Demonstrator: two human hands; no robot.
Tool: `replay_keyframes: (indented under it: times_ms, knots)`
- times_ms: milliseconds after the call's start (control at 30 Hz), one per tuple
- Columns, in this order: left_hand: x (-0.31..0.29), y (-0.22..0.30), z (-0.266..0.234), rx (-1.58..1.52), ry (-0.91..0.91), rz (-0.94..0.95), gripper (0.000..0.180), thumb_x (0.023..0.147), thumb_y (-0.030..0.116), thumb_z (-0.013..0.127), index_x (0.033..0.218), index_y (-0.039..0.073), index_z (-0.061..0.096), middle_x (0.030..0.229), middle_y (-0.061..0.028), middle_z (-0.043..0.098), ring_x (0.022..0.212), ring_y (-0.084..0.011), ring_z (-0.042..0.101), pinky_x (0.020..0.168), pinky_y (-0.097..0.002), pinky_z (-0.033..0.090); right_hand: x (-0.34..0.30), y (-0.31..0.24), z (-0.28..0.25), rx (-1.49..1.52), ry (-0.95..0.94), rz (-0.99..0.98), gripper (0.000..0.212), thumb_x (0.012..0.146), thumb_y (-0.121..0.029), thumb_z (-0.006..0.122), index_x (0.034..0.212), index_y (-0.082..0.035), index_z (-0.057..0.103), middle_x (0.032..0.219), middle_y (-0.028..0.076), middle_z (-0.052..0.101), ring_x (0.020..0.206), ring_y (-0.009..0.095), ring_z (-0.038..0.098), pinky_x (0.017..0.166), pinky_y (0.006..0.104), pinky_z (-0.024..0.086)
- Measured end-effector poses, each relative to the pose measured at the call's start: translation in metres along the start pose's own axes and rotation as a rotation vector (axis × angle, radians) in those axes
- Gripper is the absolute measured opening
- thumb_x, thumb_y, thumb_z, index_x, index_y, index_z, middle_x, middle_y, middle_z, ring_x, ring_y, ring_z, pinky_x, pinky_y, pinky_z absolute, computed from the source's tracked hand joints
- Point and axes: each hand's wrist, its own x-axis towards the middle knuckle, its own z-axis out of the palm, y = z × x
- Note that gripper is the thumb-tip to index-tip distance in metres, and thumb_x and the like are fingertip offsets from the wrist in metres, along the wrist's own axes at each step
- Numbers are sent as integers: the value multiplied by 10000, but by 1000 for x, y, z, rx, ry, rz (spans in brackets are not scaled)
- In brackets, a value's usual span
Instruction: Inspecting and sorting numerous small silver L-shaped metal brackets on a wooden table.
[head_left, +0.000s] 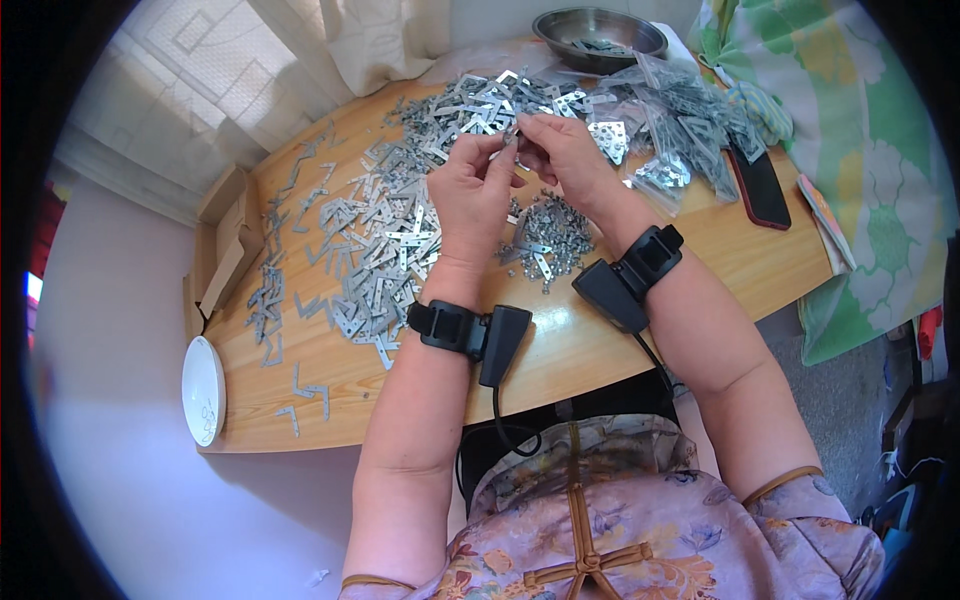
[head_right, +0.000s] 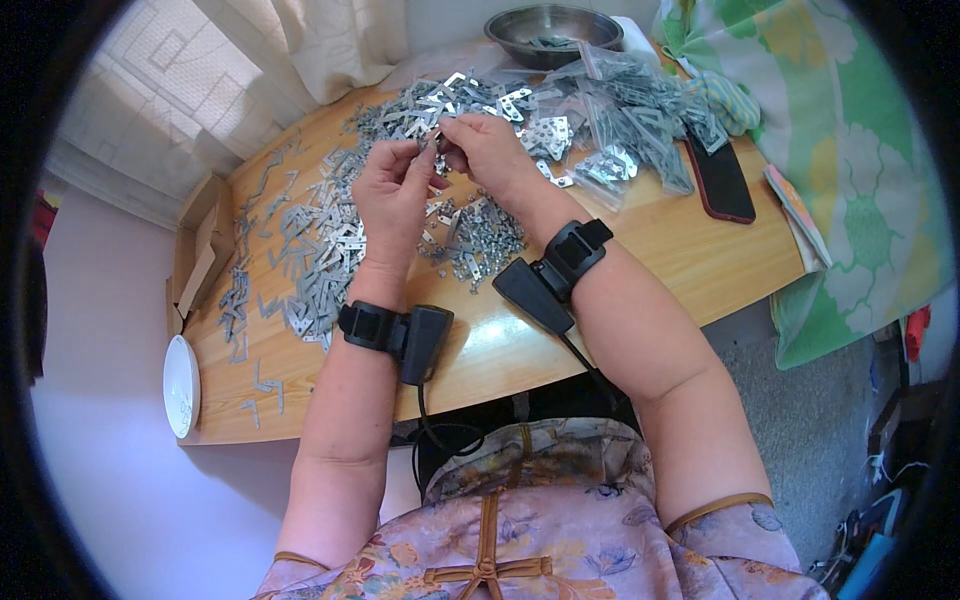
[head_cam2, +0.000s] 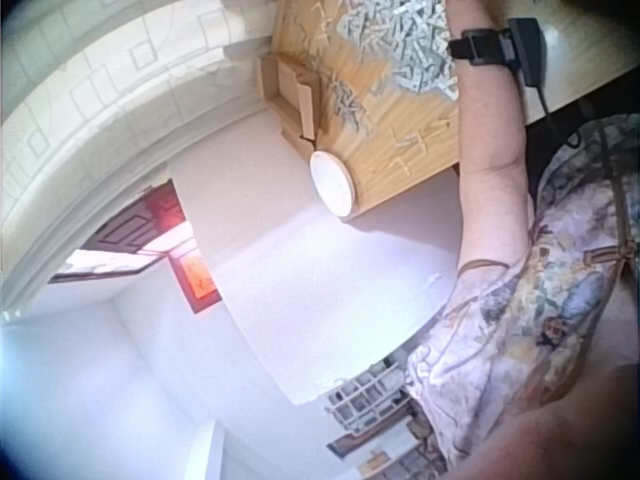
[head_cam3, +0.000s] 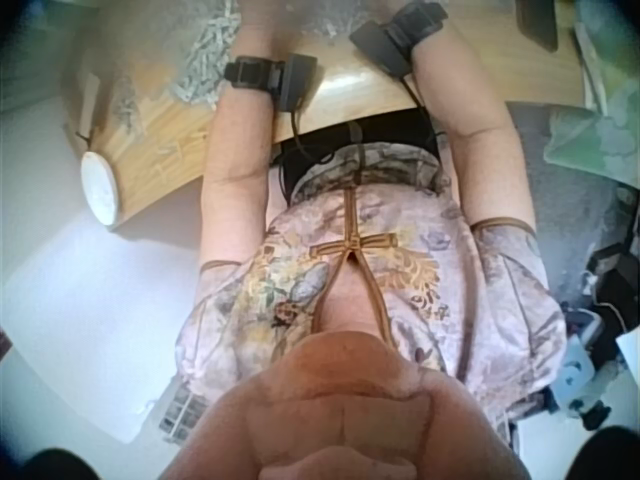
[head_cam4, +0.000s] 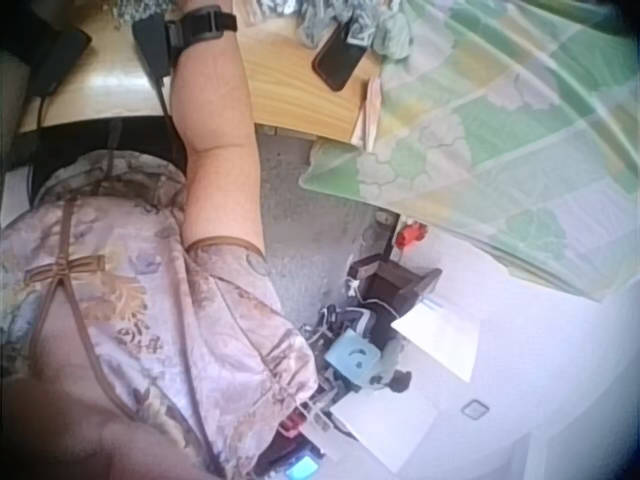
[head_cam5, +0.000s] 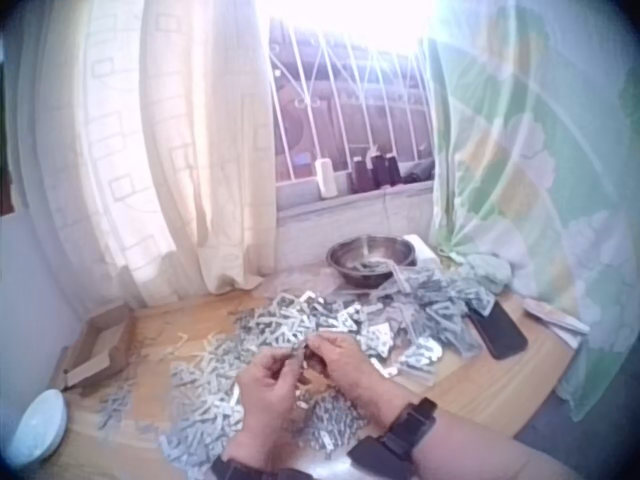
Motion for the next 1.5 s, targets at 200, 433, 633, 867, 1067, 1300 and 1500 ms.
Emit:
replay_keyframes:
  times_ms: [200,433,633,867,1067,1300,1500]
  knots:
    - [1,-2,-1,0,18,5,69,816,27,570,841,-32,544,695,-69,614,542,-91,580,485,-207,470,3,5,3,83,-6,80,303,868,-290,511,687,-49,550,570,-7,493,473,69,406,441,211,304]
    - [1,-6,-2,65,20,-15,66,815,24,569,837,-32,542,689,-72,615,535,-91,580,472,-206,463,3,10,4,-231,92,-54,356,869,-284,509,653,-4,552,572,21,523,508,88,456,479,236,358]
    - [1,-3,-2,45,32,-13,66,816,26,568,826,-33,541,686,-72,615,537,-94,582,478,-204,462,-1,3,7,3,31,58,304,879,-289,492,713,-41,550,589,-15,490,475,47,391,424,201,301]
    - [2,-4,-2,13,40,-81,72,821,36,570,816,-27,536,672,-70,606,534,-103,585,461,-205,440,1,9,3,-76,-12,78,289,888,-314,478,731,-78,537,555,-41,444,434,30,354,375,185,262]
    - [4,-5,-7,-169,75,-194,107,821,93,601,806,-4,559,674,-46,599,536,-97,573,468,-188,418,-1,2,5,19,-21,133,288,873,-312,509,747,-55,535,597,-9,492,458,46,399,415,175,335]
    - [8,-10,-17,-201,78,-272,147,795,171,645,838,39,596,739,-5,592,631,-75,556,557,-194,423,4,6,1,232,-44,59,149,841,-168,579,836,-20,570,741,51,591,589,71,514,520,219,451]
    - [12,-10,-26,-59,1,-288,163,792,197,646,861,55,605,720,11,579,602,-55,517,556,-195,422,8,2,-10,325,-44,93,125,825,-142,595,833,-19,576,706,55,597,551,83,520,507,222,457]
